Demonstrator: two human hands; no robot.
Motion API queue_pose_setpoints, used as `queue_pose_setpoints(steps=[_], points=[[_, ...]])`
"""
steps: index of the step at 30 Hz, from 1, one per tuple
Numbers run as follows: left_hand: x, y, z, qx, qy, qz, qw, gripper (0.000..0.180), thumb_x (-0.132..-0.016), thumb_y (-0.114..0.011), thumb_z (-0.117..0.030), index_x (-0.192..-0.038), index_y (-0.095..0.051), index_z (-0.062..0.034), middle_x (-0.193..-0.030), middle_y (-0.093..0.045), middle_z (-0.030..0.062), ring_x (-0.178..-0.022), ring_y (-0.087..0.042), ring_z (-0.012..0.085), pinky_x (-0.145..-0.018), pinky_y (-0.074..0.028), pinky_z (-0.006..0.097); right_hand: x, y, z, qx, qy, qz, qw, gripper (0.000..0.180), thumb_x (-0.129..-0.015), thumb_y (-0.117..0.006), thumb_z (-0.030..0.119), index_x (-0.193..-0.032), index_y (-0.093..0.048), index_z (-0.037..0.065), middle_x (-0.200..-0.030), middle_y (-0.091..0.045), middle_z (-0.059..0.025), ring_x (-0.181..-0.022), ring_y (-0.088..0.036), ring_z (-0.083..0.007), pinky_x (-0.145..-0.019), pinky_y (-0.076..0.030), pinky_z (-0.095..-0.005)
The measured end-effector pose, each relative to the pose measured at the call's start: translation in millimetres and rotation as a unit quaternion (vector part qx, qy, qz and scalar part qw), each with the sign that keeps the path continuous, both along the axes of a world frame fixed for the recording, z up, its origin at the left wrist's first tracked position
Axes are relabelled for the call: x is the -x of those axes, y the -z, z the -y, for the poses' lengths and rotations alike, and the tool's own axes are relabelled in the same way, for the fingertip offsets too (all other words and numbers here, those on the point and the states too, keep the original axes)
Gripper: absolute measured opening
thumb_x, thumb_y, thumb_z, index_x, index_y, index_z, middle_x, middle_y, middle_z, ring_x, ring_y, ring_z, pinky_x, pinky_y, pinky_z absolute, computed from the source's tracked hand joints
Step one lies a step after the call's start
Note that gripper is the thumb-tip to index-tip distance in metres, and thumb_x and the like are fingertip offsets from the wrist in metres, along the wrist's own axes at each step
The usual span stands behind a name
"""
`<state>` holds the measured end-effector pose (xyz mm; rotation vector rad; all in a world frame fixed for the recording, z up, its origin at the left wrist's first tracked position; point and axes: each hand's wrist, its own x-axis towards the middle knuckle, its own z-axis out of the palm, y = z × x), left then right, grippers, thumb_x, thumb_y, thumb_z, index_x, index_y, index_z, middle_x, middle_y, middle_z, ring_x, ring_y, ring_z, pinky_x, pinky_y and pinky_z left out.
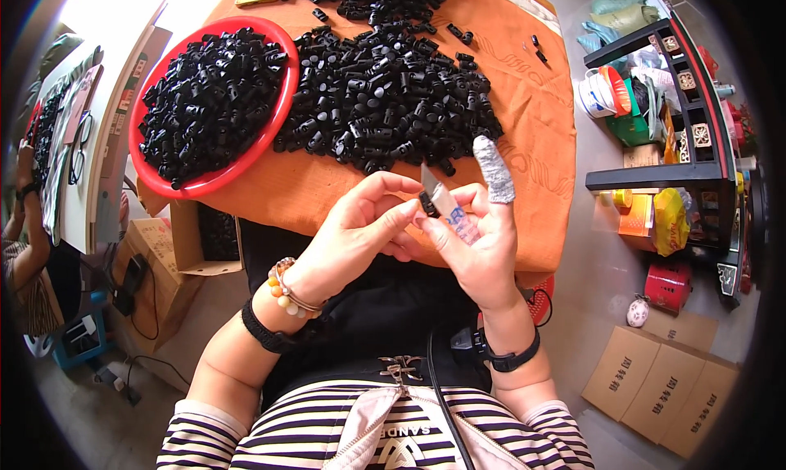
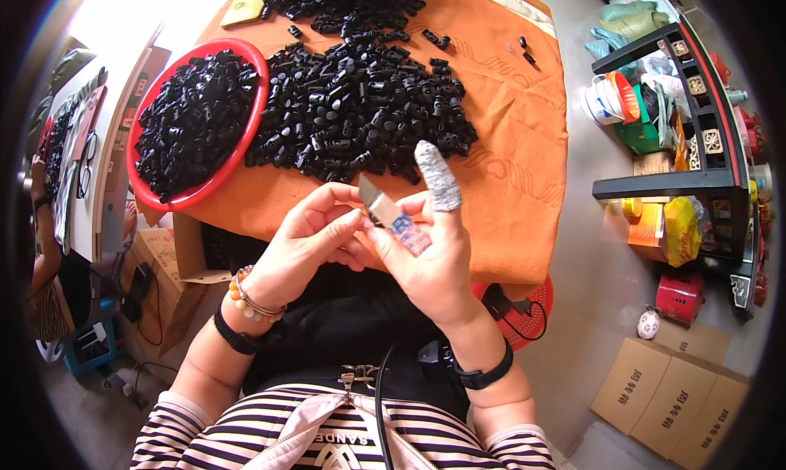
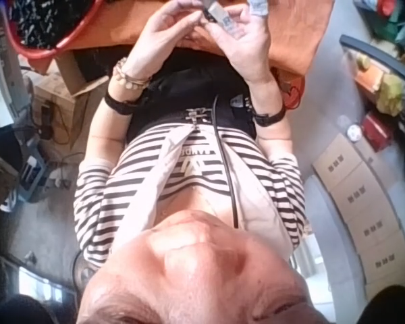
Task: Inspecting and cleaning small black plastic parts using a small blade.
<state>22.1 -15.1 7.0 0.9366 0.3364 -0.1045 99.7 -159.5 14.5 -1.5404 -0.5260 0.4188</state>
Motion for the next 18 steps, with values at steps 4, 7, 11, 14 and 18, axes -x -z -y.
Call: queue_pose_setpoints(steps=[4, 7, 11, 14, 18], points=[[1.4, 6.8, -3.4, 0.067, 0.017, 0.033, 0.997, 0.021, -0.093, -0.052, -0.020, -0.107, -0.049, -0.0056, -0.090, -0.059, 0.0029, -0.071, -0.059, 0.0079, -0.064, -0.051, 0.022, 8.2, -5.0, -2.7, -0.003, -0.050, -0.065, 0.997, 0.077, -0.078, -0.063, -0.006, -0.141, -0.020, 0.006, -0.088, -0.053, -0.0062, -0.076, -0.059, -0.0103, -0.070, -0.051, -0.0226], [5.3, 4.3, -9.7, 0.155, 0.026, 0.019, 0.987, 0.017, -0.094, -0.048, -0.019, -0.104, -0.051, -0.0055, -0.087, -0.057, 0.0022, -0.069, -0.058, 0.0084, -0.063, -0.051, 0.022, 9.4, -13.0, -5.6, -0.088, -0.095, -0.122, 0.984, 0.069, -0.081, -0.062, -0.002, -0.138, -0.023, -0.001, -0.091, -0.056, -0.0069, -0.077, -0.058, -0.0100, -0.071, -0.049, -0.0228], [6.5, 7.8, -16.2, 0.195, -0.004, 0.043, 0.980, 0.024, -0.096, -0.043, -0.020, -0.112, -0.052, -0.0046, -0.081, -0.053, 0.0018, -0.063, -0.052, 0.0076, -0.057, -0.046, 0.021, 1.1, -7.4, 1.7, -0.071, -0.113, -0.088, 0.987, 0.064, -0.083, -0.062, 0.003, -0.137, -0.027, -0.001, -0.088, -0.056, -0.0048, -0.081, -0.057, -0.0084, -0.071, -0.046, -0.0206], [6.1, 7.4, -17.1, 0.207, -0.017, 0.044, 0.977, 0.030, -0.094, -0.043, -0.018, -0.119, -0.044, -0.0007, -0.081, -0.053, 0.0035, -0.064, -0.052, 0.0089, -0.056, -0.046, 0.023, 1.2, -6.5, 5.1, -0.029, -0.121, -0.098, 0.987, 0.058, -0.085, -0.062, 0.007, -0.134, -0.032, -0.001, -0.085, -0.055, -0.0028, -0.083, -0.055, -0.0064, -0.071, -0.043, -0.0183], [6.7, 7.5, -14.9, 0.226, -0.022, 0.044, 0.973, 0.027, -0.094, -0.044, -0.017, -0.117, -0.045, -0.0038, -0.081, -0.054, 0.0034, -0.064, -0.052, 0.0089, -0.054, -0.045, 0.023, 6.0, -1.4, -0.2, -0.047, -0.115, -0.106, 0.987, 0.057, -0.084, -0.064, 0.007, -0.132, -0.036, -0.001, -0.086, -0.055, -0.0018, -0.081, -0.054, -0.0051, -0.070, -0.044, -0.0178]])
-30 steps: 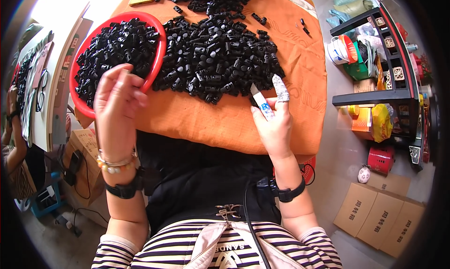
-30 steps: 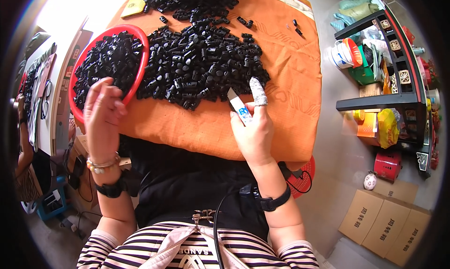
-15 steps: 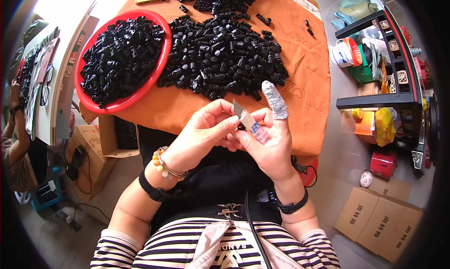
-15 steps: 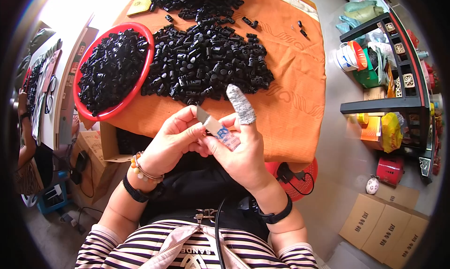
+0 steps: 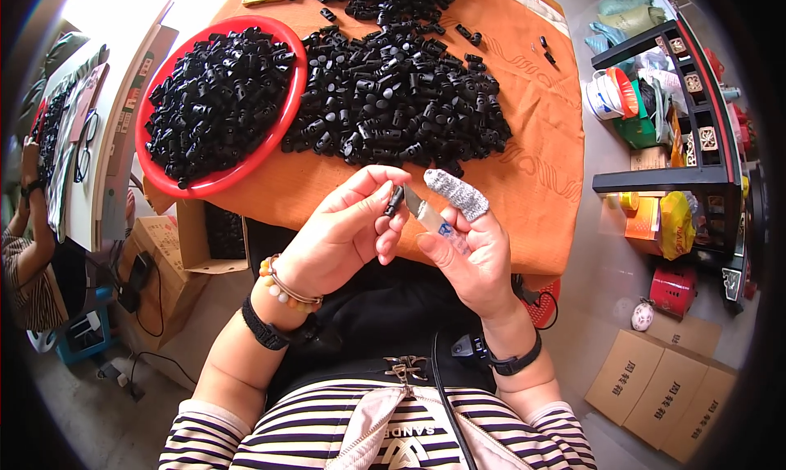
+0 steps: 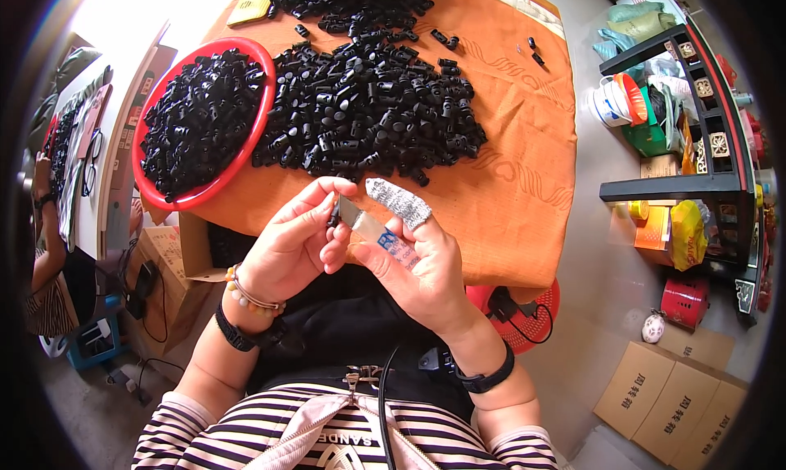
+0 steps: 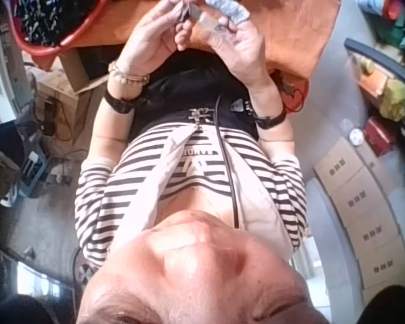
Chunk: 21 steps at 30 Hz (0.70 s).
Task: Inspecting and cleaning small black plastic parts using a small blade.
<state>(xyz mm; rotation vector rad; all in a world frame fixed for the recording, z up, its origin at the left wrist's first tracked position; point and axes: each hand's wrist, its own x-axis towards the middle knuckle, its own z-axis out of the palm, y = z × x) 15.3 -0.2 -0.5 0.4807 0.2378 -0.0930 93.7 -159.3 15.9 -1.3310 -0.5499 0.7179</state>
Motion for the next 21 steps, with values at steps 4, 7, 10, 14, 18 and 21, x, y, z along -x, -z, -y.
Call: queue_pose_setpoints(steps=[4, 7, 10, 14, 18, 21], points=[[2.9, 1.1, 5.9, -0.011, 0.026, 0.017, 0.999, 0.018, -0.095, -0.045, -0.021, -0.108, -0.049, -0.0086, -0.081, -0.054, 0.0014, -0.064, -0.052, 0.0073, -0.056, -0.045, 0.021, 2.1, 0.4, -9.0, -0.016, 0.033, 0.008, 0.999, 0.055, -0.083, -0.065, 0.006, -0.130, -0.038, -0.002, -0.087, -0.056, -0.0024, -0.074, -0.056, -0.0060, -0.066, -0.047, -0.0189], [2.7, -0.2, 10.5, -0.032, 0.049, 0.022, 0.998, 0.018, -0.095, -0.046, -0.022, -0.106, -0.049, -0.0088, -0.082, -0.056, 0.0019, -0.065, -0.053, 0.0075, -0.057, -0.046, 0.022, 0.3, -5.7, -9.9, -0.010, 0.042, -0.028, 0.999, 0.053, -0.084, -0.064, 0.006, -0.129, -0.037, -0.003, -0.087, -0.058, -0.0041, -0.071, -0.058, -0.0071, -0.065, -0.049, -0.0201], [3.7, 1.5, 11.0, -0.031, 0.049, 0.020, 0.998, 0.018, -0.095, -0.045, -0.023, -0.106, -0.049, -0.0086, -0.082, -0.058, 0.0033, -0.063, -0.055, 0.0086, -0.057, -0.048, 0.022, -0.7, 0.1, -7.4, -0.010, 0.031, -0.029, 0.999, 0.054, -0.084, -0.064, 0.006, -0.129, -0.036, -0.003, -0.087, -0.058, -0.0050, -0.072, -0.058, -0.0074, -0.064, -0.049, -0.0203], [1.7, -1.2, 7.8, -0.049, 0.085, 0.024, 0.995, 0.018, -0.096, -0.045, -0.024, -0.104, -0.049, -0.0087, -0.079, -0.059, 0.0051, -0.059, -0.057, 0.0103, -0.056, -0.048, 0.021, 1.6, -1.8, -9.6, -0.024, 0.029, -0.034, 0.999, 0.053, -0.085, -0.063, 0.009, -0.130, -0.036, -0.003, -0.086, -0.057, -0.0037, -0.070, -0.057, -0.0062, -0.062, -0.048, -0.0203], [2.0, -3.8, 5.9, -0.014, 0.088, 0.007, 0.996, 0.018, -0.096, -0.042, -0.026, -0.102, -0.047, -0.0098, -0.077, -0.059, 0.0062, -0.055, -0.055, 0.0114, -0.051, -0.046, 0.022, -2.3, 0.1, -4.0, -0.011, 0.023, -0.029, 0.999, 0.050, -0.087, -0.061, 0.014, -0.129, -0.039, -0.003, -0.084, -0.054, 0.0003, -0.072, -0.052, -0.0032, -0.064, -0.043, -0.0162], [1.4, -8.2, 1.6, -0.013, 0.065, 0.010, 0.998, 0.018, -0.097, -0.041, -0.027, -0.102, -0.046, -0.0108, -0.073, -0.056, 0.0051, -0.051, -0.050, 0.0108, -0.046, -0.040, 0.021, -3.7, 1.2, 0.4, 0.014, 0.017, 0.008, 1.000, 0.048, -0.087, -0.061, 0.015, -0.127, -0.042, -0.003, -0.085, -0.054, 0.0016, -0.074, -0.048, -0.0020, -0.066, -0.039, -0.0146]])
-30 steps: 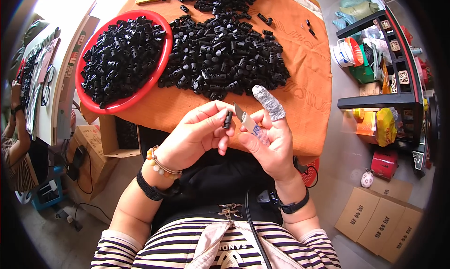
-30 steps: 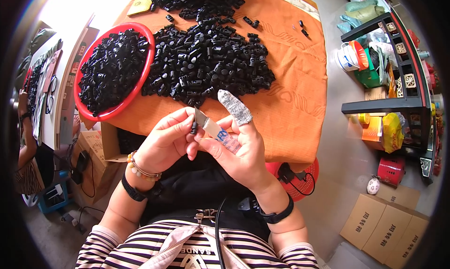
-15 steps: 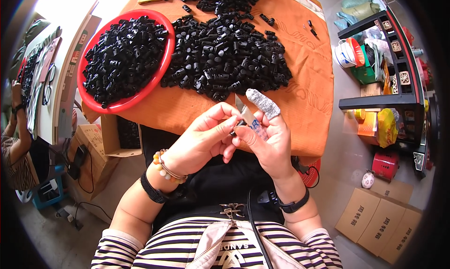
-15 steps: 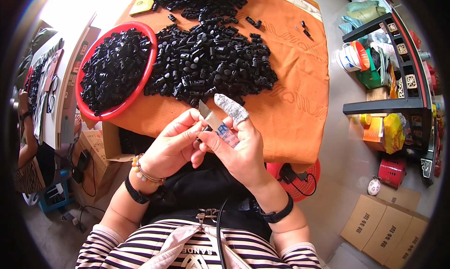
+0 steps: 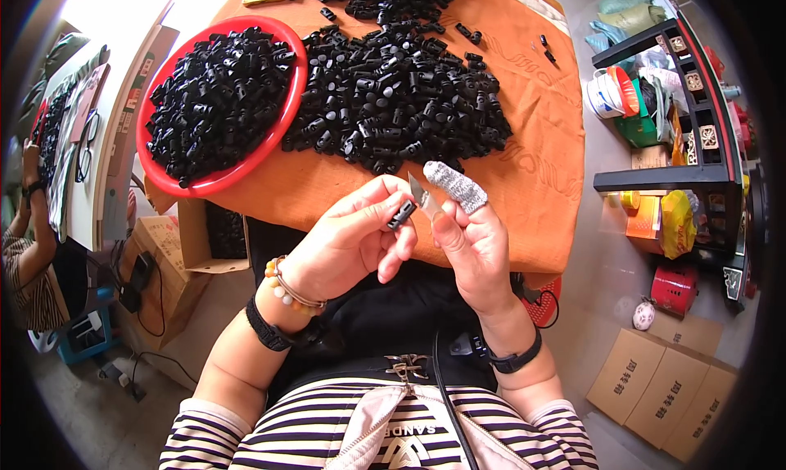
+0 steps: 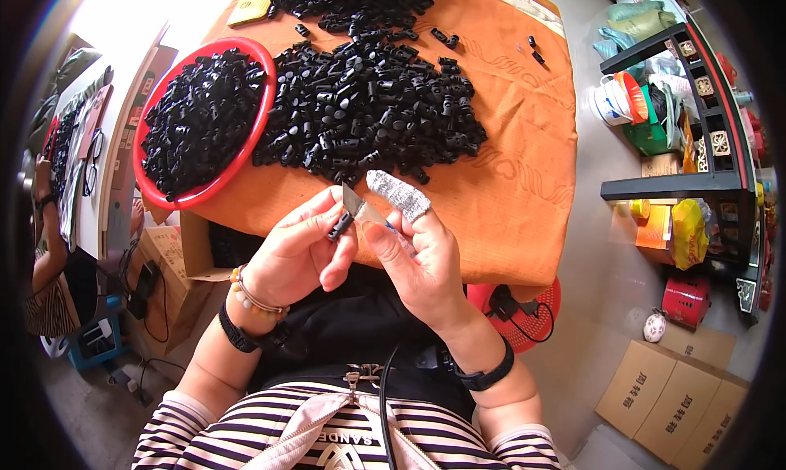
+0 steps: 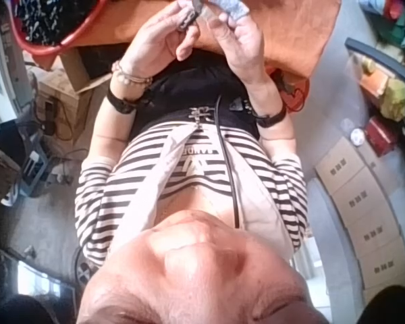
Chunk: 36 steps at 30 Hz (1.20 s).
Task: Inspecting and cleaning small black plastic parts using a small blade.
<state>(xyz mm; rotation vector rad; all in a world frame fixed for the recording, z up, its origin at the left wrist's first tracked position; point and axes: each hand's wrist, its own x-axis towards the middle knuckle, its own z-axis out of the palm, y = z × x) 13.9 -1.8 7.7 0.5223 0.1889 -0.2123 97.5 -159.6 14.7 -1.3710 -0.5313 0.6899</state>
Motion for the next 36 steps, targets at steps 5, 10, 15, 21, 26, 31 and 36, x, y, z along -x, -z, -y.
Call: queue_pose_setpoints(steps=[5, 10, 15, 21, 26, 31, 36], points=[[1.0, 0.9, -2.2, 0.034, -0.032, -0.046, 0.998, 0.017, -0.096, -0.042, -0.027, -0.099, -0.046, -0.0112, -0.065, -0.050, 0.0023, -0.047, -0.042, 0.0094, -0.044, -0.034, 0.021, 7.6, -9.1, -2.8, 0.009, -0.018, -0.016, 1.000, 0.044, -0.086, -0.062, 0.011, -0.125, -0.045, -0.002, -0.090, -0.057, 0.0012, -0.075, -0.047, -0.0016, -0.069, -0.038, -0.0143], [1.7, -0.2, -2.7, 0.031, -0.058, -0.068, 0.995, 0.018, -0.095, -0.044, -0.029, -0.098, -0.047, -0.0110, -0.064, -0.050, 0.0015, -0.047, -0.041, 0.0085, -0.044, -0.033, 0.021, 15.6, -8.2, -7.9, 0.022, -0.013, 0.033, 0.999, 0.038, -0.085, -0.062, 0.009, -0.119, -0.050, -0.003, -0.088, -0.062, -0.0035, -0.076, -0.055, -0.0043, -0.067, -0.045, -0.0184], [2.9, 4.4, -2.2, 0.016, -0.064, -0.065, 0.996, 0.017, -0.095, -0.045, -0.029, -0.098, -0.047, -0.0120, -0.062, -0.049, 0.0003, -0.047, -0.040, 0.0074, -0.044, -0.030, 0.020, 14.0, -7.0, -5.8, 0.054, -0.020, 0.080, 0.995, 0.036, -0.085, -0.062, 0.009, -0.117, -0.052, -0.003, -0.084, -0.063, -0.0062, -0.073, -0.057, -0.0059, -0.063, -0.047, -0.0205], [3.1, 4.2, -1.3, -0.001, -0.069, -0.068, 0.995, 0.016, -0.095, -0.045, -0.028, -0.097, -0.048, -0.0132, -0.060, -0.048, -0.0010, -0.047, -0.036, 0.0062, -0.044, -0.028, 0.020, 13.8, -7.1, -4.7, 0.070, -0.023, 0.100, 0.992, 0.035, -0.085, -0.062, 0.008, -0.116, -0.052, -0.003, -0.087, -0.064, -0.0088, -0.076, -0.060, -0.0082, -0.066, -0.049, -0.0222], [3.6, 2.9, -1.4, 0.000, -0.064, -0.065, 0.996, 0.015, -0.095, -0.045, -0.028, -0.097, -0.047, -0.0133, -0.060, -0.048, -0.0013, -0.047, -0.035, 0.0057, -0.044, -0.027, 0.020, 14.1, -4.8, -5.2, 0.044, -0.018, 0.089, 0.995, 0.035, -0.085, -0.061, 0.007, -0.117, -0.052, -0.004, -0.093, -0.065, -0.0115, -0.083, -0.062, -0.0115, -0.072, -0.050, -0.0246], [3.5, 2.2, -1.0, -0.005, -0.067, -0.071, 0.995, 0.015, -0.096, -0.044, -0.028, -0.097, -0.047, -0.0134, -0.062, -0.048, -0.0015, -0.048, -0.036, 0.0053, -0.045, -0.027, 0.020, 13.3, -5.4, -4.5, 0.047, -0.021, 0.091, 0.994, 0.035, -0.085, -0.061, 0.007, -0.117, -0.052, -0.004, -0.093, -0.065, -0.0111, -0.084, -0.061, -0.0113, -0.073, -0.049, -0.0245], [4.2, 3.9, -2.1, 0.004, -0.060, -0.059, 0.996, 0.015, -0.096, -0.044, -0.028, -0.097, -0.047, -0.0135, -0.063, -0.048, -0.0018, -0.049, -0.036, 0.0049, -0.045, -0.027, 0.019, 13.1, -4.9, -5.3, 0.046, -0.022, 0.108, 0.993, 0.035, -0.085, -0.062, 0.009, -0.117, -0.053, -0.003, -0.092, -0.064, -0.0097, -0.081, -0.061, -0.0103, -0.071, -0.049, -0.0240]])
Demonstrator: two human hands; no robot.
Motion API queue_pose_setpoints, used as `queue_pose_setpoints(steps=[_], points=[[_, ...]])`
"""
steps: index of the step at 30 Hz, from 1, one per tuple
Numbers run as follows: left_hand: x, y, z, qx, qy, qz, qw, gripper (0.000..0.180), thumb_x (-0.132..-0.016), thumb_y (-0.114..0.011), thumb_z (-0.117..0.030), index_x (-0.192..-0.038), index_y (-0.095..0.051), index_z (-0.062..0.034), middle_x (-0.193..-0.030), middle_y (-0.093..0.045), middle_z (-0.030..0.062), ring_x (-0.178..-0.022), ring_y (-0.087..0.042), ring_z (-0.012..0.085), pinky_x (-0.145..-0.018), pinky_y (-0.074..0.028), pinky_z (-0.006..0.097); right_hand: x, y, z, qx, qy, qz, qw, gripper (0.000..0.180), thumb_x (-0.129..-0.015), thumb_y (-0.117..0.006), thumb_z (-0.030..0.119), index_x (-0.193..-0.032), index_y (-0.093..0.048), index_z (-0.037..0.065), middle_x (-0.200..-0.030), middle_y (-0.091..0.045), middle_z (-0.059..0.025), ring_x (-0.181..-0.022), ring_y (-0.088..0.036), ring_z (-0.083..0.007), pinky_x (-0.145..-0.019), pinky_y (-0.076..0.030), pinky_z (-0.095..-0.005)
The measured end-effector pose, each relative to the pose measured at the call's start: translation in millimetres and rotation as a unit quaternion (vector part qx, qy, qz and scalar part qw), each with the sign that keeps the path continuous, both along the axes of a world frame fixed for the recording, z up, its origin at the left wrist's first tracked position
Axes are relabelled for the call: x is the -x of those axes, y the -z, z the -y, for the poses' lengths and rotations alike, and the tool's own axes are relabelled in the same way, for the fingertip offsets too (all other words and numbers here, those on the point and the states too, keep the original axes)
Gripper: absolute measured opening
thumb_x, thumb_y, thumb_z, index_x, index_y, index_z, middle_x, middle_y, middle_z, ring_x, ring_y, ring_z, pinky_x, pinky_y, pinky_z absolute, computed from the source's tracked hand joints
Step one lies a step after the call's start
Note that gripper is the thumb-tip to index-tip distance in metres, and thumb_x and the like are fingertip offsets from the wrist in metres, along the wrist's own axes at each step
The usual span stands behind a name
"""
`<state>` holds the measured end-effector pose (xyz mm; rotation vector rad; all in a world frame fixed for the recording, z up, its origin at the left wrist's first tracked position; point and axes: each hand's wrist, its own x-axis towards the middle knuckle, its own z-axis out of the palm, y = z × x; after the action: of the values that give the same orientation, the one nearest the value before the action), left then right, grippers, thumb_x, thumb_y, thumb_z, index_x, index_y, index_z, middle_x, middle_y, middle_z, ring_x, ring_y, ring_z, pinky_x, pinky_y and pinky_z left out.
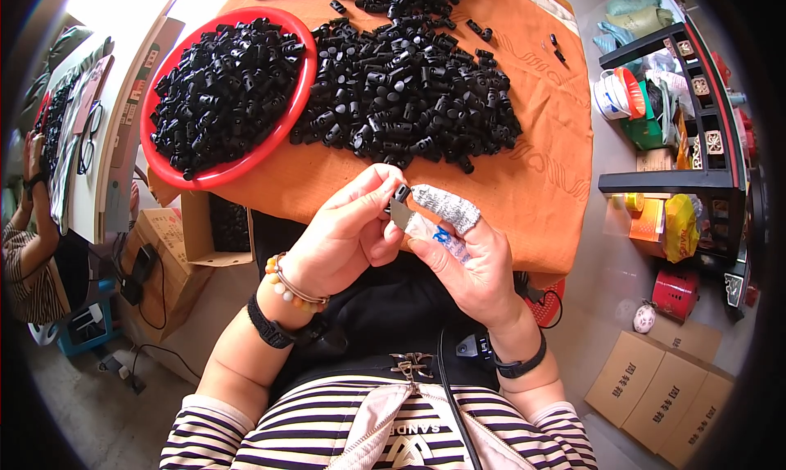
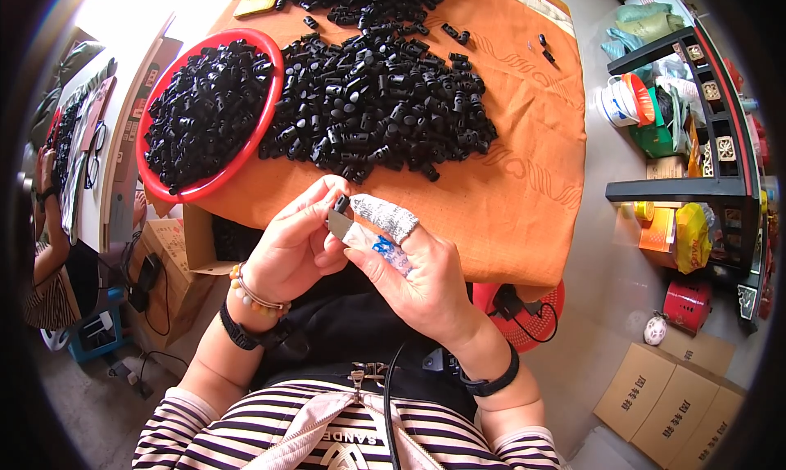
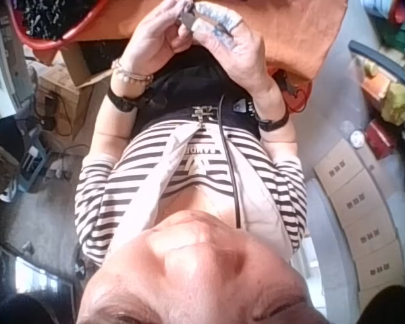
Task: Inspecting and cleaning small black plastic parts using a small blade.
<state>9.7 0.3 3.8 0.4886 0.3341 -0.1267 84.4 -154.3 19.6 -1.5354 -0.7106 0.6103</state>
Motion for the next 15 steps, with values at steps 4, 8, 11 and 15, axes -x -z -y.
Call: queue_pose_setpoints(steps=[4, 8, 11, 15], points=[[0.9, -2.0, 0.0, -0.010, -0.005, 0.005, 1.000, 0.014, -0.096, -0.043, -0.028, -0.098, -0.047, -0.0142, -0.064, -0.048, -0.0025, -0.052, -0.037, 0.0039, -0.045, -0.027, 0.019, -0.3, 2.1, 0.1, 0.002, -0.007, 0.003, 1.000, 0.034, -0.086, -0.061, 0.008, -0.117, -0.053, -0.002, -0.090, -0.064, -0.0084, -0.079, -0.060, -0.0097, -0.070, -0.049, -0.0239], [1.4, -1.3, 0.3, -0.016, -0.013, 0.008, 1.000, 0.012, -0.096, -0.043, -0.027, -0.098, -0.046, -0.0150, -0.066, -0.048, -0.0031, -0.053, -0.037, 0.0027, -0.046, -0.027, 0.018, -1.9, -0.9, 0.0, 0.011, -0.022, 0.000, 1.000, 0.035, -0.086, -0.061, 0.008, -0.118, -0.052, -0.002, -0.089, -0.064, -0.0083, -0.079, -0.060, -0.0098, -0.070, -0.049, -0.0240], [2.0, -1.5, 1.0, -0.030, -0.023, 0.023, 0.999, 0.011, -0.097, -0.043, -0.026, -0.098, -0.045, -0.0153, -0.068, -0.048, -0.0040, -0.054, -0.038, 0.0017, -0.046, -0.026, 0.017, -3.0, -1.0, -0.4, 0.012, -0.038, 0.030, 0.999, 0.035, -0.086, -0.060, 0.007, -0.119, -0.052, -0.002, -0.090, -0.064, -0.0089, -0.081, -0.062, -0.0119, -0.071, -0.049, -0.0251], [2.3, 0.7, 1.2, -0.040, -0.029, 0.025, 0.998, 0.010, -0.097, -0.042, -0.025, -0.097, -0.044, -0.0153, -0.071, -0.048, -0.0049, -0.055, -0.039, 0.0007, -0.045, -0.026, 0.016, -5.2, -2.4, 0.9, 0.027, -0.047, 0.049, 0.997, 0.036, -0.086, -0.060, 0.006, -0.119, -0.051, -0.002, -0.092, -0.064, -0.0114, -0.083, -0.064, -0.0169, -0.071, -0.050, -0.0278]])
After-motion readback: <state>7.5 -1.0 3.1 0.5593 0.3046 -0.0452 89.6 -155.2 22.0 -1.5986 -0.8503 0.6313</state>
